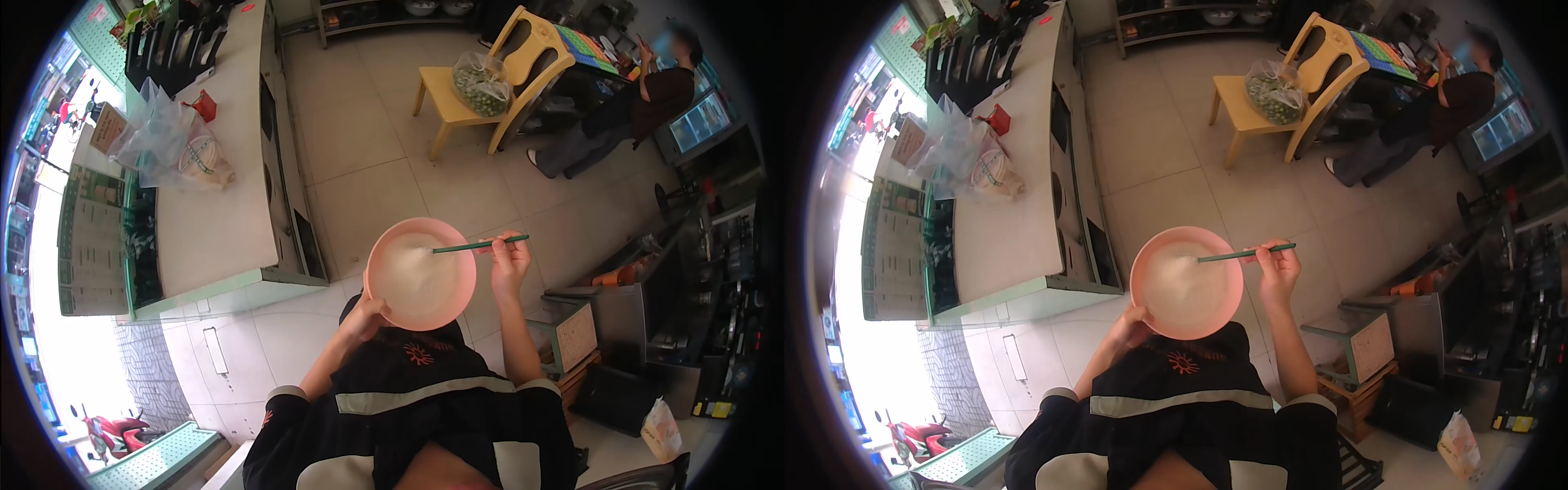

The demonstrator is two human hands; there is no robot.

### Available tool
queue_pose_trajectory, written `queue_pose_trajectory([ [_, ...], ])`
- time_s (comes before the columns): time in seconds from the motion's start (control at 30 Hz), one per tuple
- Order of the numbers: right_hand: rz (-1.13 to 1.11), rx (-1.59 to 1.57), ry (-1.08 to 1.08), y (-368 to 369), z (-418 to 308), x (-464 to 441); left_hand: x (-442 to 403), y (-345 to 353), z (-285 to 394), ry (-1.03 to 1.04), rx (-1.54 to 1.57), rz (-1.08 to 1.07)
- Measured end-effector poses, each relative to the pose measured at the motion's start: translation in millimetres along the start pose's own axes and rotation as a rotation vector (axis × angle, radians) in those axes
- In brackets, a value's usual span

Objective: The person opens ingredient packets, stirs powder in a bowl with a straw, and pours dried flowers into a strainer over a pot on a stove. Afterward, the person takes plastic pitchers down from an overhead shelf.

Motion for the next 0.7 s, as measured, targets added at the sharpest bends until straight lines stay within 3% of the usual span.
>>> queue_pose_trajectory([
  [0.07,-0.116,0.096,-0.219,-5,-11,6,0,0,0,-0.004,0.012,0.001],
  [0.17,-0.141,0.105,-0.335,-7,-33,13,0,1,1,0.005,0.012,0.021],
  [0.3,-0.047,0.300,-0.529,-7,-61,19,-1,3,1,0.053,0.000,0.018],
  [0.37,-0.054,0.809,-0.693,-1,-74,24,0,6,1,0.061,0.010,0.008],
  [0.4,-0.051,0.811,-0.691,3,-72,26,2,14,3,0.098,-0.030,0.012],
  [0.47,0.006,0.798,-0.381,13,-62,28,2,18,2,0.131,-0.075,0.013],
  [0.5,0.011,0.799,-0.378,12,-55,28,0,17,0,0.155,-0.090,-0.001],
  [0.57,0.013,0.507,0.067,6,-29,26,-1,19,-2,0.177,-0.106,-0.016],
  [0.7,0.002,0.319,0.250,0,-6,34,-3,17,-3,0.203,-0.103,0.000],
])
Point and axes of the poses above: each hand's wrist, its own x-axis away from the middle knuckle, its own y-axis out of the palm, z = x × y, the point moved 1 cm from there along -x, towards the middle knuckle, and after that the axes turned 8 degrees about x, right-handed, at the moved point
